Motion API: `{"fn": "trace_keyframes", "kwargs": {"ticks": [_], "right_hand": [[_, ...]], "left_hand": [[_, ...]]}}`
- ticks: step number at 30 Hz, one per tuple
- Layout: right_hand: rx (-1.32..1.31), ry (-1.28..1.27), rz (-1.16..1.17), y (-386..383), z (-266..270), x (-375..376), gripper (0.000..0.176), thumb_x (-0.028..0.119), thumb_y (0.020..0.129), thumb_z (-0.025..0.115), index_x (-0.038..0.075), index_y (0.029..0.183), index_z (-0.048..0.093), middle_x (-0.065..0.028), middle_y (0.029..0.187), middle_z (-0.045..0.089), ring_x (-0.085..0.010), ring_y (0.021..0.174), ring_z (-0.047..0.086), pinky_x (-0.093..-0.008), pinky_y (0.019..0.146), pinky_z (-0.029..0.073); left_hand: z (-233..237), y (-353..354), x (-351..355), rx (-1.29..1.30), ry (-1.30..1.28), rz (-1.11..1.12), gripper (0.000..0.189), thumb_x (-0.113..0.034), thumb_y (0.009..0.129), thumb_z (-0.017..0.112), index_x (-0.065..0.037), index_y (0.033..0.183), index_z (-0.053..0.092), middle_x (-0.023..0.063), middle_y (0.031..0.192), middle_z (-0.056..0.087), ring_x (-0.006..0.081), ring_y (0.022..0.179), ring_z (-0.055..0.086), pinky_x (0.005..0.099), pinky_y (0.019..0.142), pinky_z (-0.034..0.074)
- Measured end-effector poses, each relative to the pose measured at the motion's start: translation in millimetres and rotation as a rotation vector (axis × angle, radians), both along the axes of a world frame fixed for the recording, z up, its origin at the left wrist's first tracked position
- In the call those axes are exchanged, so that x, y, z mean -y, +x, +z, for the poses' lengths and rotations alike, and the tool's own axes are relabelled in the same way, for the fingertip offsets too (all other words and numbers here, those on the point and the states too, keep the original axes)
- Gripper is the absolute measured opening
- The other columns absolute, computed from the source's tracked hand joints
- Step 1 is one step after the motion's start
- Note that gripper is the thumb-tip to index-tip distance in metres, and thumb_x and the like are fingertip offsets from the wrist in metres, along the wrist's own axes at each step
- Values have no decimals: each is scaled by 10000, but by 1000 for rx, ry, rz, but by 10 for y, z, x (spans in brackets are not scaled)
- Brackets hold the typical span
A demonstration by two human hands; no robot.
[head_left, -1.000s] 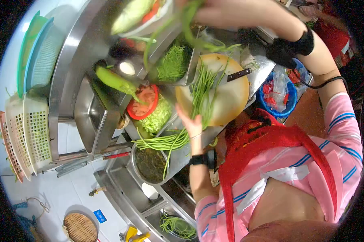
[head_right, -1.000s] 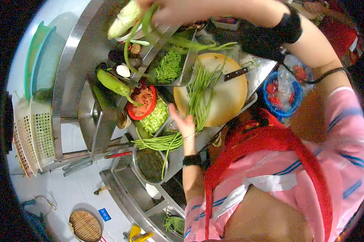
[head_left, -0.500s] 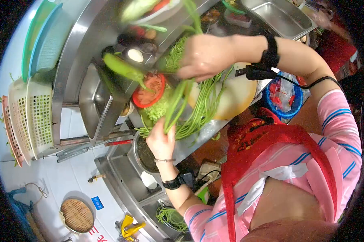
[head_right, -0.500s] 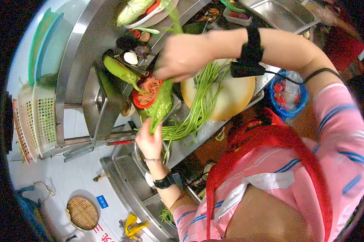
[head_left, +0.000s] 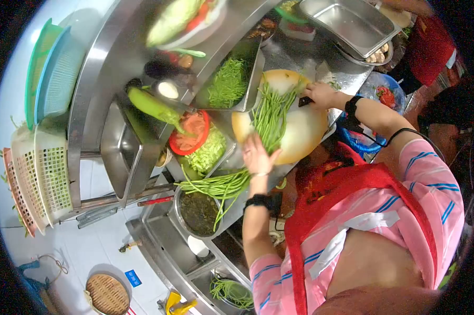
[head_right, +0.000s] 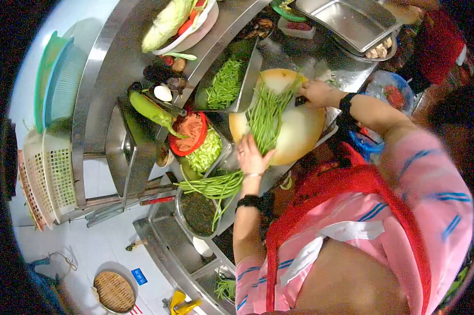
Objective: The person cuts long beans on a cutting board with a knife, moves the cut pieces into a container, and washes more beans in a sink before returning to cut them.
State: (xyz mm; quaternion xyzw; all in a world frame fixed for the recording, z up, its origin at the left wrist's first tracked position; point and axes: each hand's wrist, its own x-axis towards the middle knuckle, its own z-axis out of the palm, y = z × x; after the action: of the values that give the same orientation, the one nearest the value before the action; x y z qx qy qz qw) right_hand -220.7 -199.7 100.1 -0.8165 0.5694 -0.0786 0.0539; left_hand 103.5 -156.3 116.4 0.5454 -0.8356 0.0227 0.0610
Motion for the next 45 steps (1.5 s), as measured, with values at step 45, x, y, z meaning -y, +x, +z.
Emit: {"fn": "trace_keyframes", "kwargs": {"ticks": [45], "right_hand": [[282, 265, -542, -283, 340, -1203, 305, 309, 831, 514, 34, 961, 495, -218, 739, 603, -379, 704, 598, -478, 630, 467]], "left_hand": [[-543, -513, 233, 82, -9, 139, 631, -428, 795, 519, -132, 1321, 334, 132, 1216, 431, 299, 1110, 426, 432, 897, 379]]}}
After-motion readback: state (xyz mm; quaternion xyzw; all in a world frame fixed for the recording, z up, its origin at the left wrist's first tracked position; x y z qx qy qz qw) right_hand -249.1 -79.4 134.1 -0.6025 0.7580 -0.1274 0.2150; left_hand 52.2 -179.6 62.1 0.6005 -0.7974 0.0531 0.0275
